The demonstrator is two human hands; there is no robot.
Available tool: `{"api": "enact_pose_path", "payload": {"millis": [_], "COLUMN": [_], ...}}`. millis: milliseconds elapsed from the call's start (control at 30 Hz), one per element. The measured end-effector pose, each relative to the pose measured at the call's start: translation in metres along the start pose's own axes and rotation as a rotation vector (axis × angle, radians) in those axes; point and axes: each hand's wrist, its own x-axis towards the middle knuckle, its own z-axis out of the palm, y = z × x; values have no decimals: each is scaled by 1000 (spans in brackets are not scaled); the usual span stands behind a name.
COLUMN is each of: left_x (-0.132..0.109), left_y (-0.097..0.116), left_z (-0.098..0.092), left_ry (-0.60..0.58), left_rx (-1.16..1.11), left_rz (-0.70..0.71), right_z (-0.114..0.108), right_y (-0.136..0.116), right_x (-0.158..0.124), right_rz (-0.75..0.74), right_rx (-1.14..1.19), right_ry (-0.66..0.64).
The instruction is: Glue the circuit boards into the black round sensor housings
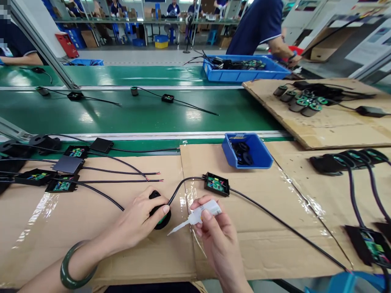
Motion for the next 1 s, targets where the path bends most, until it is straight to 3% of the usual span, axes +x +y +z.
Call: {"api": "enact_pose_path", "payload": {"millis": [100,233,400,567,1000], "left_x": [0,0,-1,-1,0], "left_y": [3,9,11,10,14], "left_z": [2,5,9,9,9], "left_ry": [8,-4,-19,-28,-49], "left_rx": [57,116,153,162,159], "left_rz": [27,-42,-54,-27,-26], "right_z": [0,-1,-1,3,13], "right_y": [-2,-7,-10,-9,-9], "right_x": [-9,-23,-32,-33,-29], "right_rz": [-159,-356,-587,-647,-727], "right_rx": [-193,-529,-822,-930,-1038], "right_ry": [6,14,-128,-202,-239]}}
